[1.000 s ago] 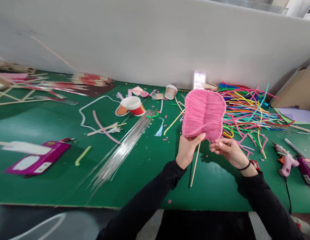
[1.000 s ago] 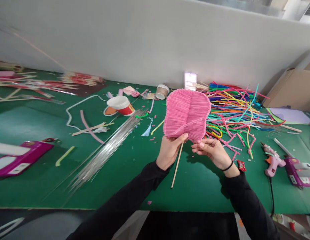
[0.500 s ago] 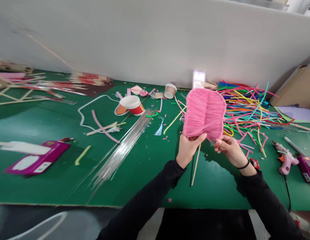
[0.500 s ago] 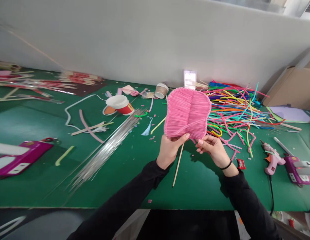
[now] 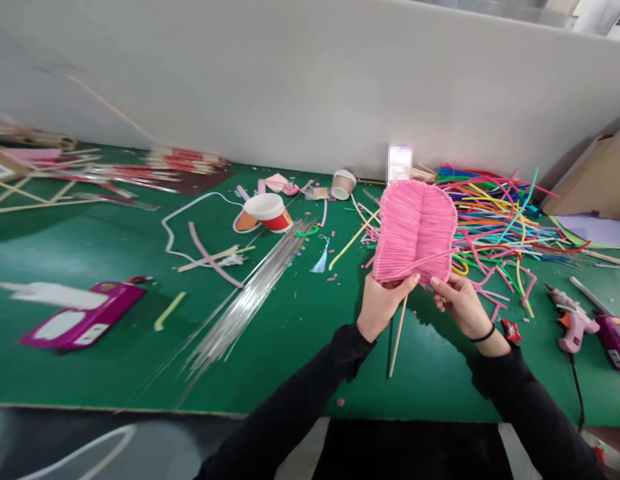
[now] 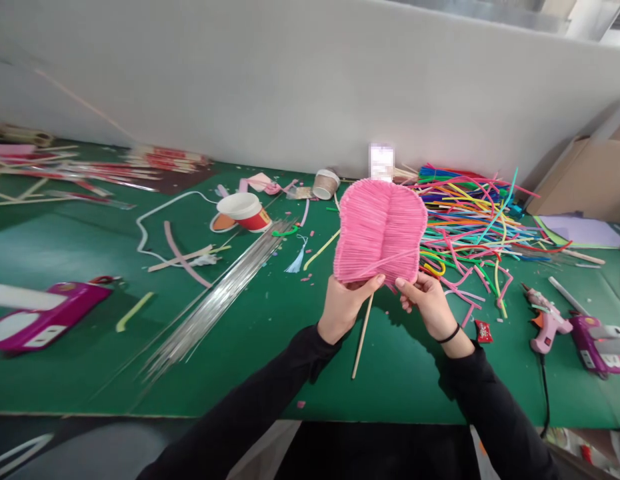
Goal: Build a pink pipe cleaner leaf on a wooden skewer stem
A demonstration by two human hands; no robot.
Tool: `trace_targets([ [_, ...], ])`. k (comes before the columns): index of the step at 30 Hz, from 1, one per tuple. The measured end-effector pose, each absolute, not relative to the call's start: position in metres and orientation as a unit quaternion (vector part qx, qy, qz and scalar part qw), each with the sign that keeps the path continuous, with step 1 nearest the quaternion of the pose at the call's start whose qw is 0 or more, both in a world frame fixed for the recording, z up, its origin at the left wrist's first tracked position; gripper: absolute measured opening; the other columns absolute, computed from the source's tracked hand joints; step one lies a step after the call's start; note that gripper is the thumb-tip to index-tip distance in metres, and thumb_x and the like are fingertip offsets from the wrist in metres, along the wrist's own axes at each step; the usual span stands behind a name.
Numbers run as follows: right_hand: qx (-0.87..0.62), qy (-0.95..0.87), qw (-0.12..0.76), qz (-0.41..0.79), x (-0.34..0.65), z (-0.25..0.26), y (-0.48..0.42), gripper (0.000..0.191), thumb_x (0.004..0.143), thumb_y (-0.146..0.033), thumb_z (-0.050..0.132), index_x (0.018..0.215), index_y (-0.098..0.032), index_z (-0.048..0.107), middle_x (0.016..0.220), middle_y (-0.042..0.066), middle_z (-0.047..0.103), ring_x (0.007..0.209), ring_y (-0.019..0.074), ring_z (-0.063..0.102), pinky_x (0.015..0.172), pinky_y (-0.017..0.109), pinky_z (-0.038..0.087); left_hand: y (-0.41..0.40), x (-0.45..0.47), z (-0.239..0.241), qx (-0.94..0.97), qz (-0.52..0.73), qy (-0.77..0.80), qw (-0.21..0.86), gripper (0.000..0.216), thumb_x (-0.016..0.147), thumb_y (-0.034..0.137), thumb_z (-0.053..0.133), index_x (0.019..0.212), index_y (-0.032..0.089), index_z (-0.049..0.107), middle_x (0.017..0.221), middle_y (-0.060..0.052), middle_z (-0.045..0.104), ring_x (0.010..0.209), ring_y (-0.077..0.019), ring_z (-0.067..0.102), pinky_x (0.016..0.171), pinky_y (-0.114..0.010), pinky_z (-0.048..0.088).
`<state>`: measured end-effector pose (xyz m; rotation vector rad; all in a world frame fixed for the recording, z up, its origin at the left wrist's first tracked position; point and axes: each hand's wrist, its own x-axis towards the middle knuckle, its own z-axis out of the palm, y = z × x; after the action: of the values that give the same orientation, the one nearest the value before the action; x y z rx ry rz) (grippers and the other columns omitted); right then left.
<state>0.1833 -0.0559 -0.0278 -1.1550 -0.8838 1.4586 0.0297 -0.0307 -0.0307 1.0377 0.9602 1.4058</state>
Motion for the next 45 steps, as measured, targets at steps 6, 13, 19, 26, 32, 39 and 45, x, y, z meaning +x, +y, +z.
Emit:
trace_targets([
  [6,-0.449,-0.384,0.517,0.619,0.186,-0.026,-0.058,0.046,0.065,-0.061,0.079,0.068,-0.017,0.066,0.063,0.001,0.066,0.049,0.0091,0.055,0.042,0.020,0.044,-0.025,0.029,-0.037,0.374,0.621,0.378,0.576,0.033,0.061,0.025,0.087,0.089,0.013,0.074,0.085,-0.004,0.076,0.075,-0.0175,0.070,0.075,-0.030,0.057],
  [13,-0.476,-0.438,0.515,0.562,0.184,-0.021,-0.061,0.037,0.073,-0.055,0.076,0.072,-0.020,0.064,0.069,0.001,0.068,0.053,0.0116,0.060,0.043,0.022,0.047,-0.024,0.031,-0.029,0.304,0.603,0.378,0.633,0.036,0.057,0.024,0.089,0.088,0.013,0.073,0.082,-0.003,0.075,0.071,-0.0156,0.069,0.072,-0.028,0.057],
  [19,-0.508,-0.465,0.542,0.482,0.179,-0.028,-0.060,0.038,0.075,-0.056,0.074,0.070,-0.021,0.060,0.057,-0.002,0.061,0.045,0.0102,0.053,0.040,0.023,0.039,-0.026,0.032,-0.029,0.314,0.596,0.376,0.637,0.037,0.056,0.023,0.089,0.088,0.013,0.073,0.083,-0.002,0.074,0.071,-0.0152,0.069,0.072,-0.028,0.057],
  [26,-0.505,-0.467,0.535,0.490,0.181,-0.034,-0.058,0.039,0.074,-0.058,0.073,0.073,-0.021,0.062,0.054,-0.003,0.060,0.045,0.0115,0.053,0.043,0.024,0.040,-0.024,0.030,-0.035,0.328,0.574,0.369,0.653,0.033,0.058,0.025,0.089,0.085,0.013,0.073,0.080,-0.002,0.074,0.071,-0.0151,0.069,0.071,-0.027,0.058],
  [32,-0.527,-0.463,0.561,0.440,0.177,-0.037,-0.056,0.038,0.072,-0.052,0.077,0.094,-0.021,0.071,0.088,0.004,0.074,0.078,0.0195,0.067,0.073,0.032,0.054,-0.030,0.030,-0.029,0.366,0.522,0.363,0.679,0.037,0.059,0.029,0.089,0.089,0.012,0.074,0.083,-0.005,0.076,0.072,-0.0181,0.070,0.072,-0.031,0.059],
  [39,-0.478,-0.393,0.590,0.519,0.177,-0.041,-0.058,0.031,0.075,-0.049,0.077,0.086,-0.020,0.073,0.083,0.003,0.074,0.075,0.0195,0.067,0.076,0.036,0.055,-0.035,0.030,-0.024,0.432,0.503,0.388,0.640,0.032,0.067,0.038,0.083,0.084,0.013,0.072,0.076,-0.005,0.074,0.067,-0.0182,0.067,0.070,-0.032,0.057],
  [45,-0.471,-0.343,0.630,0.513,0.183,-0.040,-0.055,0.028,0.070,-0.044,0.082,0.080,-0.020,0.071,0.081,0.001,0.074,0.070,0.0161,0.066,0.072,0.031,0.054,-0.029,0.021,-0.019,0.493,0.526,0.366,0.589,0.035,0.074,0.040,0.077,0.098,0.016,0.071,0.095,-0.007,0.073,0.082,-0.0204,0.068,0.072,-0.029,0.055],
])
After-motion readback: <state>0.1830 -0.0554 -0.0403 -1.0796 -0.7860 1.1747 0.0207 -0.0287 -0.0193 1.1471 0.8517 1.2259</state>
